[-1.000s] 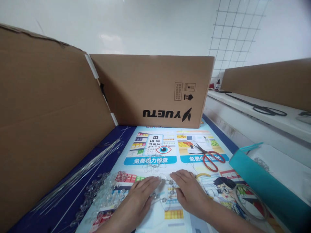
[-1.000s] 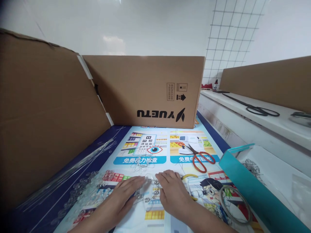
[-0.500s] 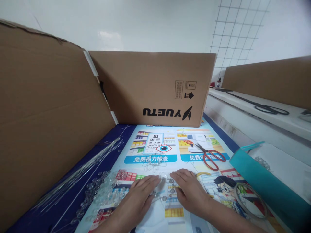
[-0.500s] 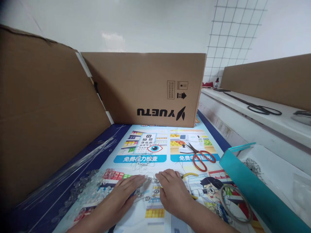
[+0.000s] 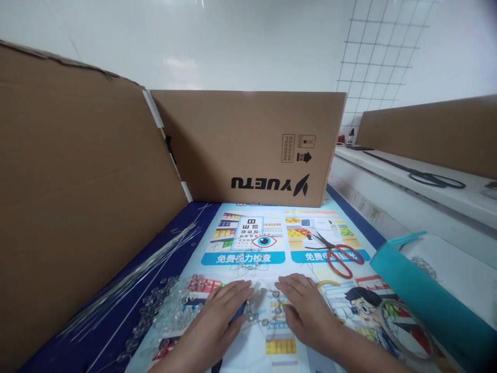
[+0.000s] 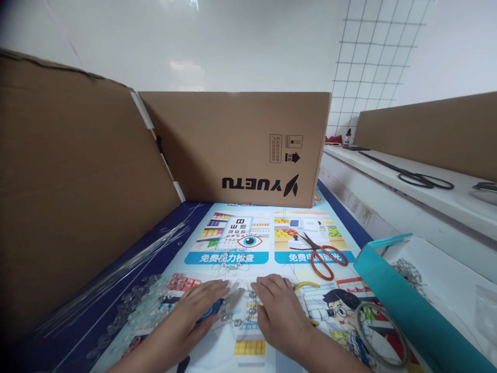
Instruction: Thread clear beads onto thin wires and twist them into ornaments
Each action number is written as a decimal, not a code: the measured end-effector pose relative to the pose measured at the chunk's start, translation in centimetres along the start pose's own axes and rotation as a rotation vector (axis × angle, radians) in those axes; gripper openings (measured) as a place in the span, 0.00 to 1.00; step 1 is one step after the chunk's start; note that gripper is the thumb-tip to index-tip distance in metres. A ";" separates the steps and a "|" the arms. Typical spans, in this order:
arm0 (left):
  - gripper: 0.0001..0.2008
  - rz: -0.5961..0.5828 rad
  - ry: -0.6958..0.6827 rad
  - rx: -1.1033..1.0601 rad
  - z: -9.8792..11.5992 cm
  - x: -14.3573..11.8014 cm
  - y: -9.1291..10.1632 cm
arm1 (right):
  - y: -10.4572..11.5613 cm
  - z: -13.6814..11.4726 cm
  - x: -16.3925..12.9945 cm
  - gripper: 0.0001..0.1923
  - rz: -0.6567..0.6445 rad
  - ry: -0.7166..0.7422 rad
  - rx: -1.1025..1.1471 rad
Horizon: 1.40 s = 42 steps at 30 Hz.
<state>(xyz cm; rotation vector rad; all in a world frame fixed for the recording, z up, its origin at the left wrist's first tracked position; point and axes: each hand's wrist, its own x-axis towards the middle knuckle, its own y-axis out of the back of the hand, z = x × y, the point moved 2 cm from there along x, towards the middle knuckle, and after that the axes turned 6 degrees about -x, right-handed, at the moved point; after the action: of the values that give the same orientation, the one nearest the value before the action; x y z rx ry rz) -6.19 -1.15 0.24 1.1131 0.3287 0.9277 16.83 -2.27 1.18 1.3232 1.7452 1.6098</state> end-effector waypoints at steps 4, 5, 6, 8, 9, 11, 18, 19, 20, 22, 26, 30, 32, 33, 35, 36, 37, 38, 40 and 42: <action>0.13 -0.001 -0.057 -0.033 0.8 0.3 1.9 | 0.5 -0.3 -0.1 0.20 0.076 0.074 0.016; 0.11 -0.038 -0.073 -0.048 1.2 0.4 2.4 | 0.6 -0.4 -0.2 0.19 0.084 0.101 0.025; 0.09 -0.085 -0.084 -0.063 1.7 0.4 2.8 | 0.7 -0.6 -0.2 0.17 0.083 0.130 0.030; 0.07 -0.159 -0.098 -0.069 2.4 0.4 3.4 | 0.8 -1.1 -0.4 0.15 0.072 0.194 0.028; 0.07 -0.186 -0.099 -0.062 2.7 0.4 3.5 | 0.8 -1.3 -0.4 0.14 0.069 0.229 0.025; 0.04 -0.217 -0.103 -0.033 2.9 0.3 3.4 | 0.8 -1.8 -0.6 0.11 0.070 0.292 0.023; 0.06 -0.236 -0.127 0.088 2.5 0.2 1.8 | -0.1 -2.6 -1.0 0.07 0.010 0.460 -0.044; 0.06 -0.233 -0.127 0.100 2.4 0.2 1.7 | -0.2 -2.5 -1.0 0.08 -0.003 0.470 -0.060; 0.06 -0.229 -0.130 0.109 2.4 0.2 1.6 | -0.4 -2.5 -1.0 0.08 -0.013 0.475 -0.073; 0.07 -0.227 -0.142 0.120 2.3 0.2 1.5 | -0.6 -2.3 -1.1 0.09 -0.024 0.471 -0.088; 0.10 -0.222 -0.165 0.129 2.0 0.2 1.3 | -0.7 -2.1 -1.1 0.09 -0.033 0.468 -0.114; 0.10 -0.239 -0.206 0.107 1.6 0.1 1.1 | -0.7 -1.9 -0.9 0.11 -0.029 0.477 -0.118; 0.10 -0.256 -0.206 0.092 1.4 0.1 1.1 | -0.6 -1.8 -0.8 0.11 -0.030 0.483 -0.115; 0.09 -0.264 -0.200 0.087 1.4 0.1 1.1 | -0.6 -1.8 -0.8 0.11 -0.028 0.485 -0.115; 0.09 -0.269 -0.185 0.079 1.4 0.2 1.2 | -0.5 -1.7 -0.8 0.11 -0.020 0.478 -0.118; 0.08 -0.271 -0.181 0.072 1.4 0.2 1.2 | -0.5 -1.7 -0.8 0.11 -0.012 0.468 -0.117; 0.08 -0.271 -0.180 0.064 1.4 0.2 1.2 | -0.5 -1.7 -0.8 0.12 -0.005 0.453 -0.115; 0.08 -0.268 -0.180 0.058 1.5 0.2 1.1 | -0.5 -1.7 -0.8 0.12 0.003 0.436 -0.108; 0.08 -0.255 -0.178 0.056 1.5 0.3 1.1 | -0.5 -1.7 -0.7 0.11 0.016 0.403 -0.083; 0.08 -0.246 -0.172 0.062 1.5 0.3 1.0 | -0.5 -1.8 -0.6 0.08 0.024 0.368 -0.041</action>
<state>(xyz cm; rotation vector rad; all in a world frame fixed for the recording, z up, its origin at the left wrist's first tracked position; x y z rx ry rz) -5.53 -1.74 1.88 1.1714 0.3466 0.6038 15.50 -3.65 1.00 1.0826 1.8916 1.9911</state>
